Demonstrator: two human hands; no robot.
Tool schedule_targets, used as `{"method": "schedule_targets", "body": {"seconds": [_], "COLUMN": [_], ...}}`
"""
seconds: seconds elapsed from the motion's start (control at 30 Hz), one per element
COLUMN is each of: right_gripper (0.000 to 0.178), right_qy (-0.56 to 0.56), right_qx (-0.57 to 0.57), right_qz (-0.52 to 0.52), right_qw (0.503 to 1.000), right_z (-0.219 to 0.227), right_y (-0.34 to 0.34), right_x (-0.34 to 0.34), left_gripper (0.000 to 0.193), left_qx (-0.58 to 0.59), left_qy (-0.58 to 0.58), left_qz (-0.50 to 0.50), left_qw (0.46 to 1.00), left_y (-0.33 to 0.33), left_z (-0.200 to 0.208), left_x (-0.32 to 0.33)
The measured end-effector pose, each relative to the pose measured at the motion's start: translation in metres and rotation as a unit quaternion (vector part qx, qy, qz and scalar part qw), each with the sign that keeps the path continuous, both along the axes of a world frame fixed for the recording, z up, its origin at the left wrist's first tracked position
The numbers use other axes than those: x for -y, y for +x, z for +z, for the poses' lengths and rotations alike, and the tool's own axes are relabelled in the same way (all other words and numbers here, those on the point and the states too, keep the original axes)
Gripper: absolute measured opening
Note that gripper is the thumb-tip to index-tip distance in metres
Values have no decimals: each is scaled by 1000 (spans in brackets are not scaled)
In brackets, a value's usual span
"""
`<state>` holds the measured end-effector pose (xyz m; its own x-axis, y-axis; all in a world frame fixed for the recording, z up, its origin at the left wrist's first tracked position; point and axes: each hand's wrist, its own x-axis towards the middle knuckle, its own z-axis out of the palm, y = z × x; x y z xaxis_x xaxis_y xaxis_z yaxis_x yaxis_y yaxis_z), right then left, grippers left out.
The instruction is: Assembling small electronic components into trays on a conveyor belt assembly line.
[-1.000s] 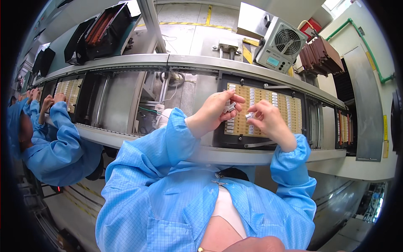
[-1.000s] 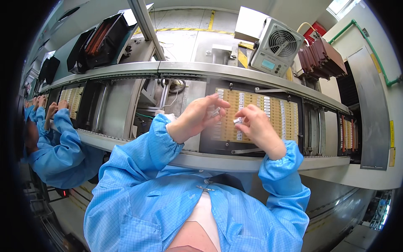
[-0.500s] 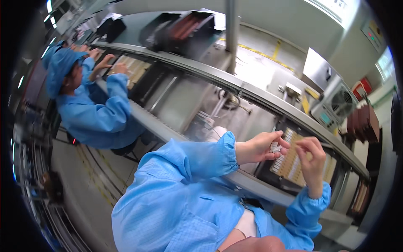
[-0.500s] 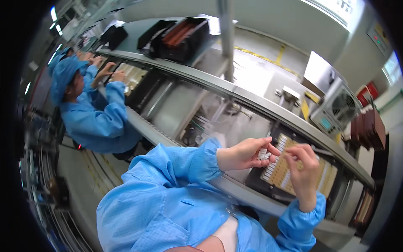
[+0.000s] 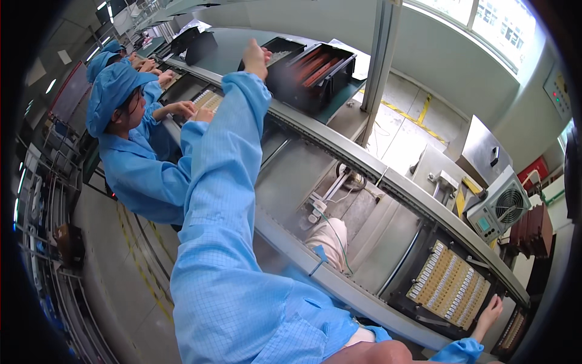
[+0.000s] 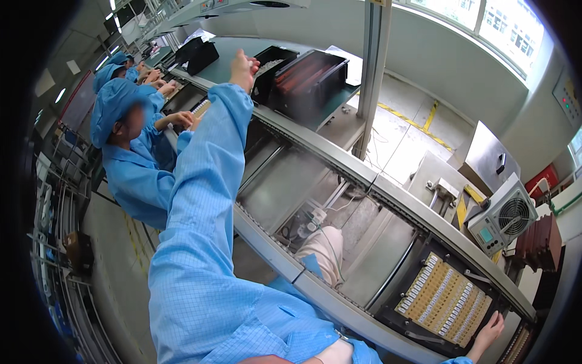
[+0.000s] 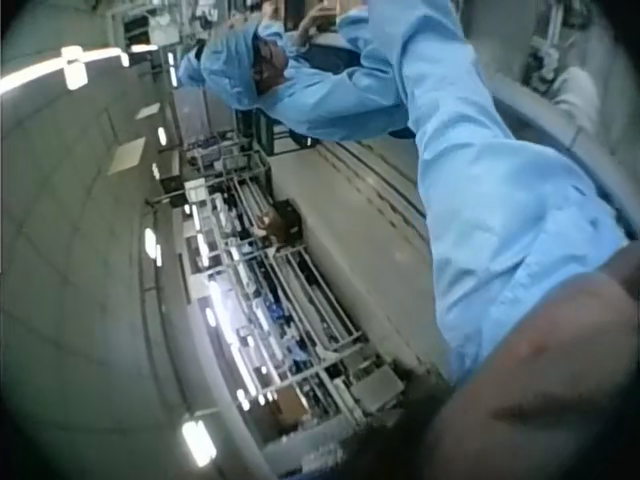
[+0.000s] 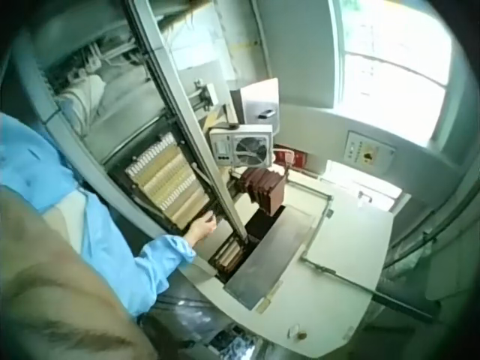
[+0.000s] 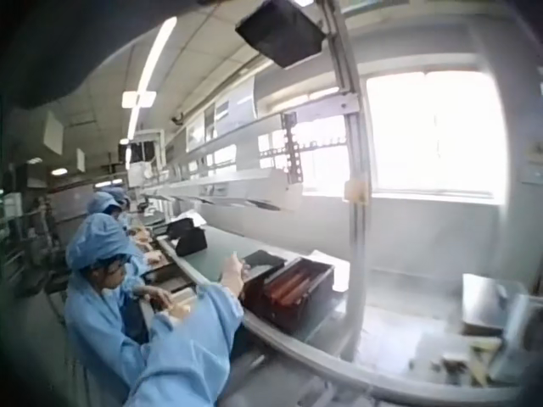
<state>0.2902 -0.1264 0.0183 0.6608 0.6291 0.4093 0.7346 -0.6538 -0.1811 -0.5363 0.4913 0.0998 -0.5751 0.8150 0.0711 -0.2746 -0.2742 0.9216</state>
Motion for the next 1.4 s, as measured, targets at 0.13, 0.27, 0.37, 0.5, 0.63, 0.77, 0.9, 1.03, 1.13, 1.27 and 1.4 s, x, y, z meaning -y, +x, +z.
{"method": "schedule_targets", "body": {"seconds": [0.13,0.27,0.37,0.5,0.63,0.77,0.9,1.03,1.13,1.27,1.4], "right_gripper": [63,65,70,66,60,56,46,64,58,43,37], "right_qy": [-70,-89,-64,-55,-42,-60,-5,-65,-50,11,-20], "right_qx": [-248,-161,-162,-177,-168,-160,-12,-146,-138,21,41], "right_qz": [-48,-69,-63,-21,52,10,86,-27,-23,127,138], "right_qw": [965,981,983,982,983,985,996,987,989,992,989], "right_z": [-5,-4,-22,-30,-40,-67,23,-8,-5,16,12], "right_y": [3,-1,21,18,-2,23,-125,-82,-92,-130,-127], "right_x": [-16,8,11,3,-6,16,-33,-22,-27,-41,-40], "left_gripper": [67,44,23,20,30,32,34,26,20,17,20], "left_qx": [-222,-644,-768,-818,-792,-733,-695,-675,-656,-681,-666], "left_qy": [-51,-62,61,18,-59,-128,-148,-198,-240,-194,-220], "left_qz": [75,170,157,143,133,112,94,68,61,124,44], "left_qw": [971,743,618,557,593,659,697,708,713,695,712], "left_y": [-75,-15,25,70,96,119,119,126,125,123,110], "left_z": [-2,-26,-43,-74,-91,-87,-72,-60,-63,-69,-56], "left_x": [-43,-28,-6,33,45,39,46,48,34,24,44]}}
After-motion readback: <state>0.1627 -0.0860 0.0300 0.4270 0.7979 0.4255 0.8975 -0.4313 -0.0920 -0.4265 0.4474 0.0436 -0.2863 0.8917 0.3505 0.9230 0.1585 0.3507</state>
